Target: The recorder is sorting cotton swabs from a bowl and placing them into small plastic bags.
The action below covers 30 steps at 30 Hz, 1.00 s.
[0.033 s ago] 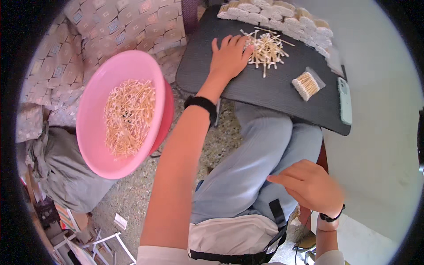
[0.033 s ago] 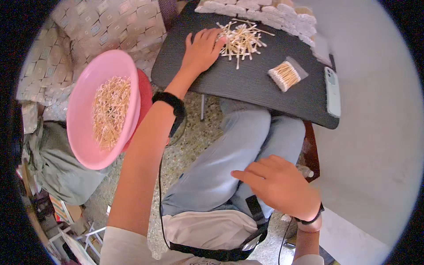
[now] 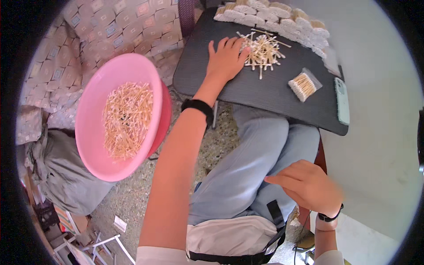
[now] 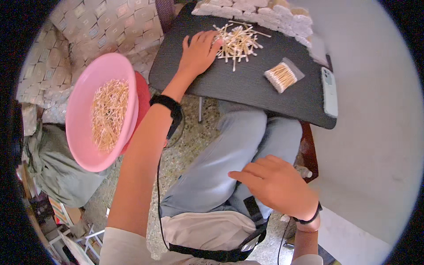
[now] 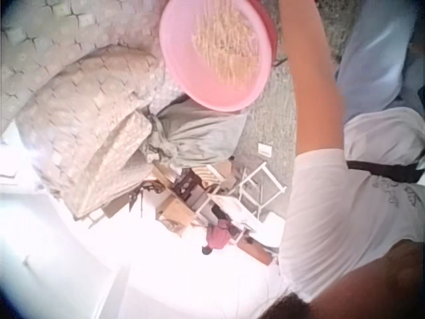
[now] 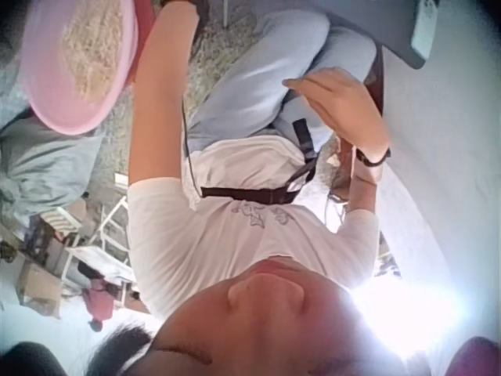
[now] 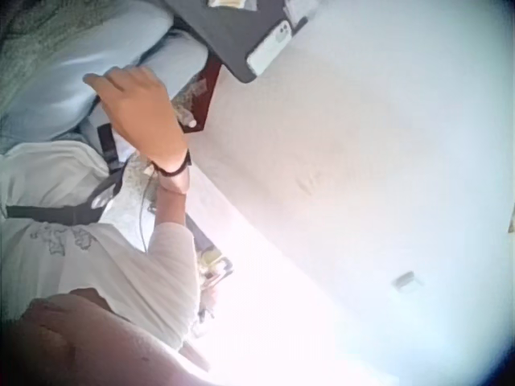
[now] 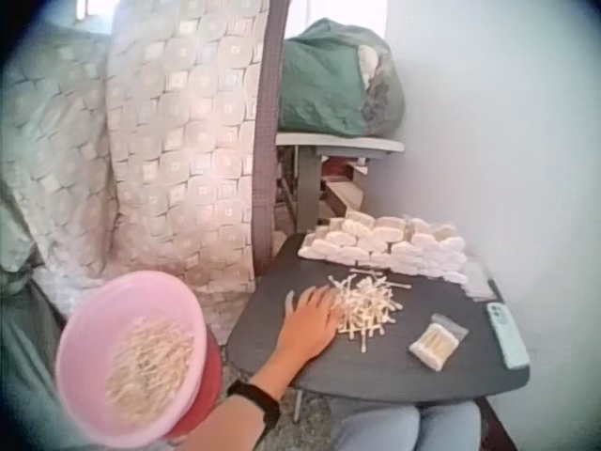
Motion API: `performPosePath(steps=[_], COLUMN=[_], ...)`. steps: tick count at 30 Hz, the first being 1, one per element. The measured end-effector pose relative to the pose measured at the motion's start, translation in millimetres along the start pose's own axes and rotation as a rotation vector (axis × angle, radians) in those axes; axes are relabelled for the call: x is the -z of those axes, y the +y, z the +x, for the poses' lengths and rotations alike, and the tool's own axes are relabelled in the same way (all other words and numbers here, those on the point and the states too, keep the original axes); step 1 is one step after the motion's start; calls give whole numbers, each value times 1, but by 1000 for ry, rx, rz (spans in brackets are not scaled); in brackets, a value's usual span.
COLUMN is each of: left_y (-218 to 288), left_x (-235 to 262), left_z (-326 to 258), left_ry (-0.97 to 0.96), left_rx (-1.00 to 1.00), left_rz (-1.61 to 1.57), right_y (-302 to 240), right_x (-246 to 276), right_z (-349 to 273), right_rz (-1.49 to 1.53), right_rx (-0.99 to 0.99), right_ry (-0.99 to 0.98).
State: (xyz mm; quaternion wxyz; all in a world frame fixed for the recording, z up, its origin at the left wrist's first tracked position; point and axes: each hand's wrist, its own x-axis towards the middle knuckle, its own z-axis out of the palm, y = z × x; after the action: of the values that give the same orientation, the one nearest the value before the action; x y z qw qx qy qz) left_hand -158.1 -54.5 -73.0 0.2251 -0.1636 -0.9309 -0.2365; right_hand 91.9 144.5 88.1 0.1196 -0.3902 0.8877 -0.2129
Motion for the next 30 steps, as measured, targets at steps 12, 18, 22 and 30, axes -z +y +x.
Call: performPosePath(steps=[12,18,22,30], left_y=[21,16,31,30], left_x=[24,29,37,38], left_z=[-1,-2,-3,-4], left_ry=[-127,-143,-201,-254], left_rx=[-332,-398,-228,-175], left_rz=[-28,-296,-393,-411], right_y=[106,145,159,166], right_x=[1,-36,-48,-48], right_z=[66,139,156,148], right_rz=[-152,-183,-176,5], right_rx=[-197,-395,-475,-254], right_ry=[626,562,669,843])
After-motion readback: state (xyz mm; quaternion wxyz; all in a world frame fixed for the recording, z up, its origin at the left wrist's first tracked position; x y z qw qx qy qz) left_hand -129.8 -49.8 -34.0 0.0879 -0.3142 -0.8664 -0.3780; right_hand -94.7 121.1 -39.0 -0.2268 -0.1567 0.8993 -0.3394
